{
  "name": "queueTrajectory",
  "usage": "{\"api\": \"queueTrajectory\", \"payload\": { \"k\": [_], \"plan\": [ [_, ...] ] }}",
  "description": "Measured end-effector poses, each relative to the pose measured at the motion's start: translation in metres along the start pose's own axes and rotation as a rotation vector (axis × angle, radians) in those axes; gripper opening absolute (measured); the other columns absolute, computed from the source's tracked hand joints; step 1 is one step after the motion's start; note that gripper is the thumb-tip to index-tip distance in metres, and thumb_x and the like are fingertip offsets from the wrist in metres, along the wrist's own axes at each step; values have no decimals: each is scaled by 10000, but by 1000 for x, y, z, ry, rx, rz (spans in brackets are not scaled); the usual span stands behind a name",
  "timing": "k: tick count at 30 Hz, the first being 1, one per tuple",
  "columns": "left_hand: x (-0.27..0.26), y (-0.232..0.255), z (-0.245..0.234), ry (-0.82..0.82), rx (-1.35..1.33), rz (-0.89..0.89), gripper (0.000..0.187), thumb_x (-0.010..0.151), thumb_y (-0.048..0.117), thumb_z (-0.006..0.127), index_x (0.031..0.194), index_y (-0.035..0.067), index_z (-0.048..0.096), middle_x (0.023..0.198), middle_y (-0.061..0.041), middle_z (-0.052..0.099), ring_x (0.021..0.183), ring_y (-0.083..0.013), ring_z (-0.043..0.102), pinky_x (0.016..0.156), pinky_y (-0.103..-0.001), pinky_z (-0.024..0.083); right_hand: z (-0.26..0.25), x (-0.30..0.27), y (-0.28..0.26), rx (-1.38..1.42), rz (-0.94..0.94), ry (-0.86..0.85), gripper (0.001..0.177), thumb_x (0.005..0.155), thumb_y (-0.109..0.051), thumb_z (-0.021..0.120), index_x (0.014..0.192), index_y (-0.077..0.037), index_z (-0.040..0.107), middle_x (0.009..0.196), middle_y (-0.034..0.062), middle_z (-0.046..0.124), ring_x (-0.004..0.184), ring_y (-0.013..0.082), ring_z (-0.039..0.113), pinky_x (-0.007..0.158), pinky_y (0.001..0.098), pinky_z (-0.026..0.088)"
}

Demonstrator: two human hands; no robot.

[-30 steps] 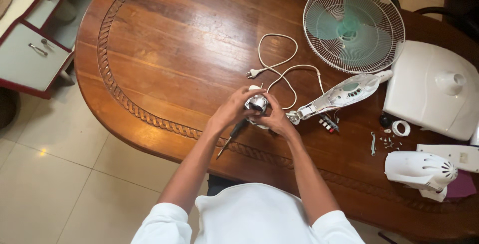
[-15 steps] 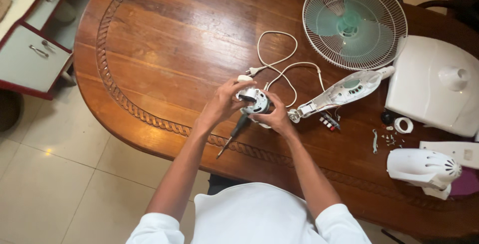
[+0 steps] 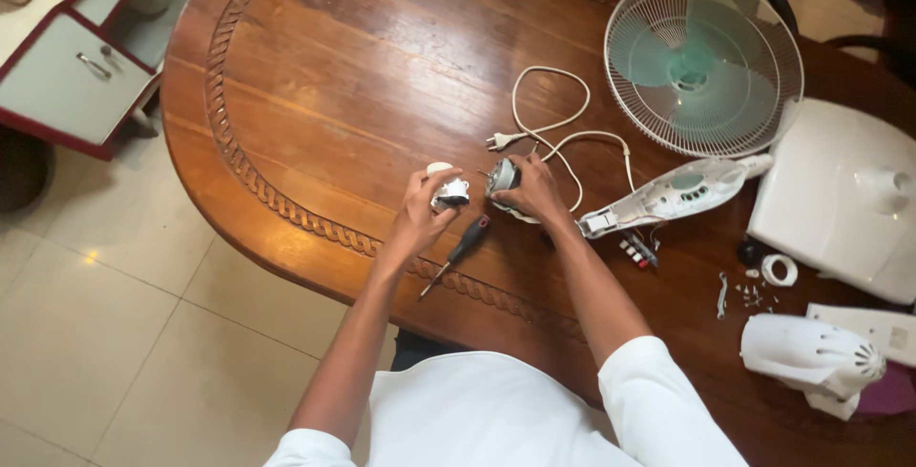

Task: The person disassembles a white plastic appliance component using a screwdriver, then wipes the part with a purple cloth. The person handles the component and screwdriver throughout, placing the screwdriver down and picking it up multiple times.

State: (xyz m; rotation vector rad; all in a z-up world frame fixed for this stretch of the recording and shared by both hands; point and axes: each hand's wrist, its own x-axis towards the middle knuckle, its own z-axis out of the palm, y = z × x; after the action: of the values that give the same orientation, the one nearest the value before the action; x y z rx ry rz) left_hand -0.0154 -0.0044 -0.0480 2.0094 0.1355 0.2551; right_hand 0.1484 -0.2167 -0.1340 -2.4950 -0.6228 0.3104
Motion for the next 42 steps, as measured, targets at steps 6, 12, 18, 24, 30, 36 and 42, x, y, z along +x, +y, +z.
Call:
{"api": "queueTrajectory", "payload": {
  "k": [6,12,18,24,30,36,42],
  "plan": [
    [-15,-16,8,16,-33,-88,566,840,123,815,1365,185,614,1334,-182,535,1180,-322,643,986,-375,544,0,-29,-32,-204,-125,195,708,778,-308,838,1401,-79,592,1415,202,511,1303,419,487,983,552,439],
    [-28,8,15,-55,-29,-55,597,815,75,778,1377,198,619,1357,-176,519,1226,-342,613,1019,-407,535,31,-72,-43,1159,313,13,351,1033,-281,638,1236,-1,695,1106,149,741,974,246,722,818,356,594],
    [-43,41,28,-87,-36,98,602,816,39,752,1384,183,612,1372,-190,478,1273,-376,581,1053,-429,514,38,-117,-28,1421,316,-112,279,1005,-191,605,1206,-8,667,1056,86,739,880,173,737,752,315,638],
    [-69,43,53,-61,-173,145,485,971,146,714,1440,149,590,1405,-187,540,1261,-292,597,1011,-378,523,44,-147,-3,1581,437,-39,293,1034,-188,619,1250,9,637,1136,117,725,978,215,727,864,373,617],
    [-71,4,91,-1,-599,-369,475,940,206,712,1358,8,603,1193,-131,721,1036,-144,693,876,-285,571,19,-178,1,1659,398,-14,309,1010,-152,618,1242,52,627,1165,167,715,1053,301,727,957,479,604],
    [-65,-14,105,-220,-572,-442,387,914,193,758,1228,-29,712,1018,-98,782,868,-127,719,801,-273,573,-10,-204,-15,1598,428,107,342,999,-186,623,1260,34,623,1122,137,716,982,271,731,884,473,622],
    [-74,-3,112,-244,-715,-462,352,943,208,737,1170,-61,737,988,-119,782,813,-136,732,758,-259,613,-29,-227,-42,1540,420,144,408,962,-194,690,1279,40,588,1135,115,718,954,194,733,870,421,641]
  ]
}}
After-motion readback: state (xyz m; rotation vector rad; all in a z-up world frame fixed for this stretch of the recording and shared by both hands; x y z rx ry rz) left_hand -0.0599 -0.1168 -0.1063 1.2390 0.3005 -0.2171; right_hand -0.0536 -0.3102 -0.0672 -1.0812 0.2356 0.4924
